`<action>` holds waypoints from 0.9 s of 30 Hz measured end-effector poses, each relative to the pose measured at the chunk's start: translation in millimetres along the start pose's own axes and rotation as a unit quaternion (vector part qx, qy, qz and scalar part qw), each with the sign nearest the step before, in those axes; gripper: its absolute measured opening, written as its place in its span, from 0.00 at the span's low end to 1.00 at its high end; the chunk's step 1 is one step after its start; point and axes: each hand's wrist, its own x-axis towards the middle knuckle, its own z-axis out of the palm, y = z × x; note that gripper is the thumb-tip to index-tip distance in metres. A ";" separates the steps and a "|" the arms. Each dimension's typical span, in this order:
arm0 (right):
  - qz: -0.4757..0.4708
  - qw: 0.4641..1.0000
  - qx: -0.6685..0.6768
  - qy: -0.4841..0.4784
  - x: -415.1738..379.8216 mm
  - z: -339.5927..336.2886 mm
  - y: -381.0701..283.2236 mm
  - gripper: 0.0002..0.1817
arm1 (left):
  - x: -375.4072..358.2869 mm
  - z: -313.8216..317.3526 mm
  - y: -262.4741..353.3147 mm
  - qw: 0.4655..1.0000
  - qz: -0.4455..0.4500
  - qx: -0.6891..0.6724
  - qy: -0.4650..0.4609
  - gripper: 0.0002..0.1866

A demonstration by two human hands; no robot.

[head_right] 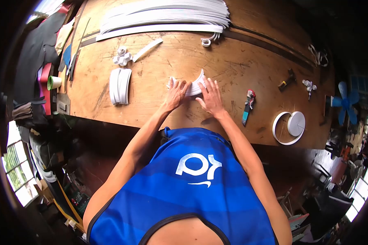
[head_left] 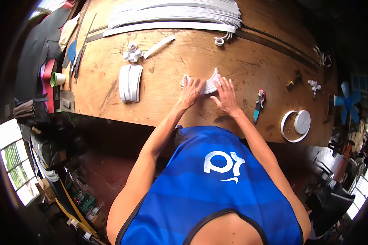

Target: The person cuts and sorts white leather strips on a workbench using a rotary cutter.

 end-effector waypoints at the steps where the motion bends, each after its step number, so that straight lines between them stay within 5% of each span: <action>1: -0.066 0.996 -0.051 -0.034 3.7 10.5 -1.5 0.40 | -1.4 0.4 -0.9 1.000 -0.011 0.004 0.004 0.38; 11: -0.165 0.972 -0.136 -0.101 25.9 36.7 10.6 0.38 | -14.9 -19.3 -35.4 1.000 -0.027 -0.014 -0.004 0.50; 17: -0.132 0.978 -0.097 -0.129 32.3 24.6 5.4 0.40 | -28.0 -12.0 -50.0 0.995 -0.041 -0.093 0.007 0.42; 19: -0.148 0.976 -0.107 -0.123 32.8 27.3 6.3 0.41 | -34.0 8.1 -48.1 0.979 -0.047 -0.161 0.116 0.42; 27: -0.070 0.983 -0.109 -0.132 29.8 26.0 -3.1 0.46 | -35.3 0.7 -37.3 0.984 -0.064 -0.144 0.088 0.45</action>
